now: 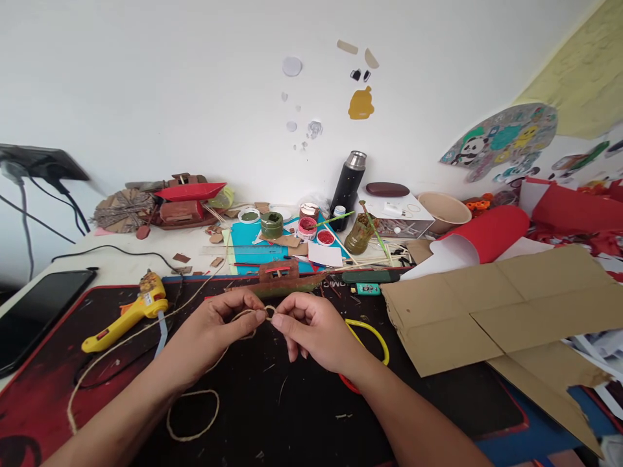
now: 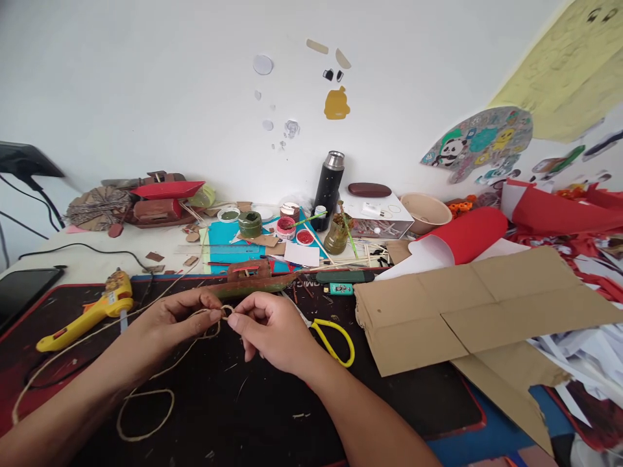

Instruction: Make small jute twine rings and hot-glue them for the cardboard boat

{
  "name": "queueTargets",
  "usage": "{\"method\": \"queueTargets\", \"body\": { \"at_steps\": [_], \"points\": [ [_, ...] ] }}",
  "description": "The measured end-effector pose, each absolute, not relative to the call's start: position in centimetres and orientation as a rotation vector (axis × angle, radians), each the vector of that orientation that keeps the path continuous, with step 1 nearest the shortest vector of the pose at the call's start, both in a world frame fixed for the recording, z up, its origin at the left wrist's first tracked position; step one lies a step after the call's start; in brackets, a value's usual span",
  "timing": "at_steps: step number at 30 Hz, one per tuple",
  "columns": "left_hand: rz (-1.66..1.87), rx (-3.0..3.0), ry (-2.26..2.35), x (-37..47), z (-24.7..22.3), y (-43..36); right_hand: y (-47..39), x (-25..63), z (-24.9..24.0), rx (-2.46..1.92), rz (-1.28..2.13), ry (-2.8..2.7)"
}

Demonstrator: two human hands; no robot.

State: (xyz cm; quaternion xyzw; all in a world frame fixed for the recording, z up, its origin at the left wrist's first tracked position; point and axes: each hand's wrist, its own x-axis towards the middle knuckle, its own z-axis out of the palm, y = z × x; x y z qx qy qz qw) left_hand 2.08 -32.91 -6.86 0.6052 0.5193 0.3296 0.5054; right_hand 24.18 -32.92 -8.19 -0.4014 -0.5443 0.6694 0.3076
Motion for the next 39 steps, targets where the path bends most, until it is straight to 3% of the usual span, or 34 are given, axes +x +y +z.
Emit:
{"method": "queueTargets", "body": {
  "at_steps": [39],
  "points": [
    [0.454, 1.798, 1.172, 1.9, -7.4, -32.9, -35.1, 24.9, -10.9, -1.125, 1.689, -1.326]
  ]
}}
